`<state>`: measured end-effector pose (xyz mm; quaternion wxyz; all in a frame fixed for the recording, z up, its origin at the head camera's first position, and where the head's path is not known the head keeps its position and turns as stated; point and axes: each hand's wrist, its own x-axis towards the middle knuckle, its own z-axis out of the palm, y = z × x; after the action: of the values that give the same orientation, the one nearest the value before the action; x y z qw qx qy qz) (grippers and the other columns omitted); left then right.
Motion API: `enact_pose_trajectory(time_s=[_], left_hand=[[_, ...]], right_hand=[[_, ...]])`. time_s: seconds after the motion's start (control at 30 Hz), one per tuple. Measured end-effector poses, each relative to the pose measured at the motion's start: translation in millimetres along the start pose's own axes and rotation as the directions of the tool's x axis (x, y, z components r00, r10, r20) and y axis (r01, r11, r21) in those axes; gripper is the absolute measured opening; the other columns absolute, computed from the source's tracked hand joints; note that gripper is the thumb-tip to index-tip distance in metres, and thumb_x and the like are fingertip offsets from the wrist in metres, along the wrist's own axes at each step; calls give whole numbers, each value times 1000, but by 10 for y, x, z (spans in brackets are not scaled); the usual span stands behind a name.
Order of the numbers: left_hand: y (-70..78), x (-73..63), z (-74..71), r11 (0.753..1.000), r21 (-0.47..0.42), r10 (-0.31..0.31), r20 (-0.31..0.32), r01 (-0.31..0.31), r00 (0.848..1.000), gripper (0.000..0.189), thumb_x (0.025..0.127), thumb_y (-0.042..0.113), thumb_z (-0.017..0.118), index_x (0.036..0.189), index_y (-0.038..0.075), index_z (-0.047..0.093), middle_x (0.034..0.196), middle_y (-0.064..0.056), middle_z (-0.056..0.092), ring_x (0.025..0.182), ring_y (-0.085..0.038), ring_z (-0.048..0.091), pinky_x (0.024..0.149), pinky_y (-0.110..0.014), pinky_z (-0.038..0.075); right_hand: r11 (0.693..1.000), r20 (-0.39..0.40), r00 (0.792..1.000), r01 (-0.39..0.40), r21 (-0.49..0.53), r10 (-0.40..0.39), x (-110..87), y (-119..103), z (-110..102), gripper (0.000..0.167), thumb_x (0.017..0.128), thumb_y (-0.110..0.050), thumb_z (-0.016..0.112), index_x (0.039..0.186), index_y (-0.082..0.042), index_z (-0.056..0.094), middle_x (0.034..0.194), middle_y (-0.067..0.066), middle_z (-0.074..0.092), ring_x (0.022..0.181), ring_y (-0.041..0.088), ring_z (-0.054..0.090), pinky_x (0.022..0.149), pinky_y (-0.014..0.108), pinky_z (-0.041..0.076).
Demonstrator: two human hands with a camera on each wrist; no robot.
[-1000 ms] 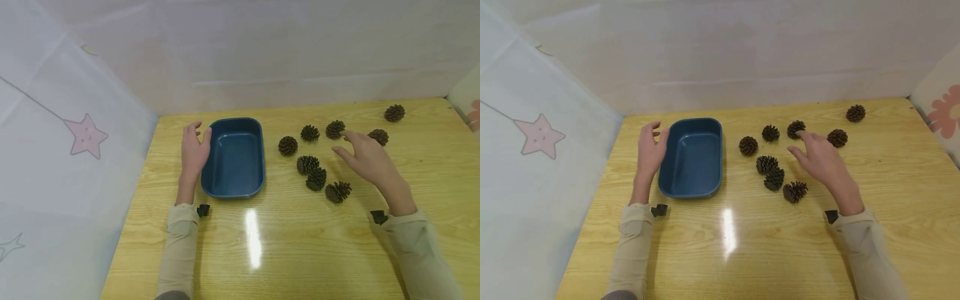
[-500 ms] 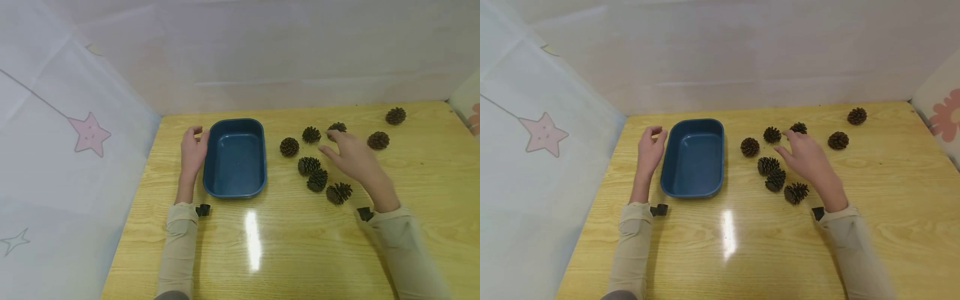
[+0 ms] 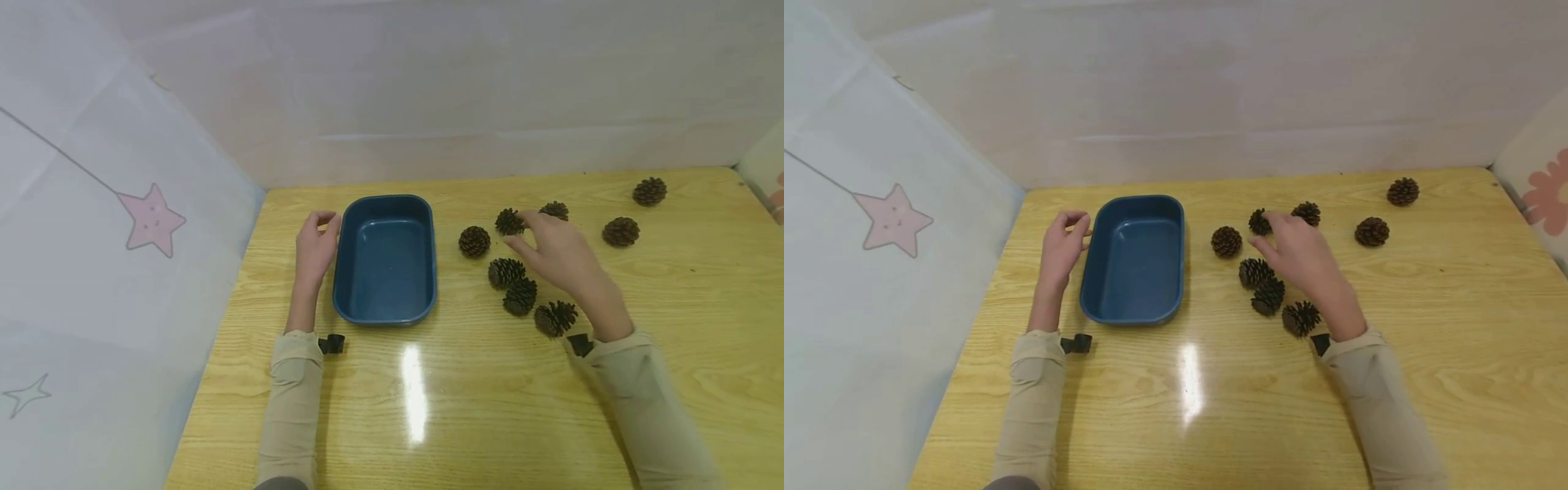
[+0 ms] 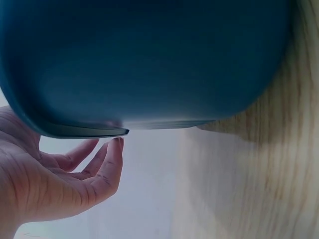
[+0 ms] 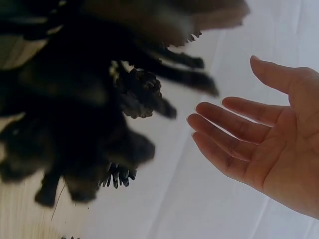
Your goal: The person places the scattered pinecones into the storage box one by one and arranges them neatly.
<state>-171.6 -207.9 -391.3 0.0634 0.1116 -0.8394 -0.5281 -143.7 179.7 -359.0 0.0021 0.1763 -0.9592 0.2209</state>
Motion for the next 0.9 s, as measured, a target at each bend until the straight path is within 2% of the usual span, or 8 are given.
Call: enact_pose_trajectory(time_s=[0.3,0.57,0.73,0.9], left_hand=[[-28,6,-2,999,4,-51,39,51,998,44,108,31,53,138,0,58,135,-18,58,114,-32,63,92,-44,54],[-57,22,-11,997,-2,-75,61,75,995,43,107,29,54,139,1,58,134,-18,57,113,-33,64,89,-43,55],[-65,24,-14,996,-1,-84,67,84,994,43,107,29,54,140,1,58,133,-19,58,112,-33,64,88,-43,56],[-76,31,-17,996,10,-88,64,87,994,42,107,27,54,139,0,60,131,-19,59,108,-31,64,83,-36,56]], right_hand=[[1000,5,1000,25,-10,-25,53,-44,44,58,107,-31,60,144,12,47,142,35,52,126,55,52,103,66,43],[1000,64,998,7,3,-7,99,-51,87,59,108,-33,59,146,9,46,141,36,53,122,54,55,99,66,45],[1000,71,997,8,1,-8,109,-51,115,61,108,-36,58,147,9,45,137,36,56,120,53,57,96,66,47],[1000,84,996,6,1,-6,126,-68,147,61,108,-35,59,147,9,46,135,36,57,111,51,63,91,64,50]])
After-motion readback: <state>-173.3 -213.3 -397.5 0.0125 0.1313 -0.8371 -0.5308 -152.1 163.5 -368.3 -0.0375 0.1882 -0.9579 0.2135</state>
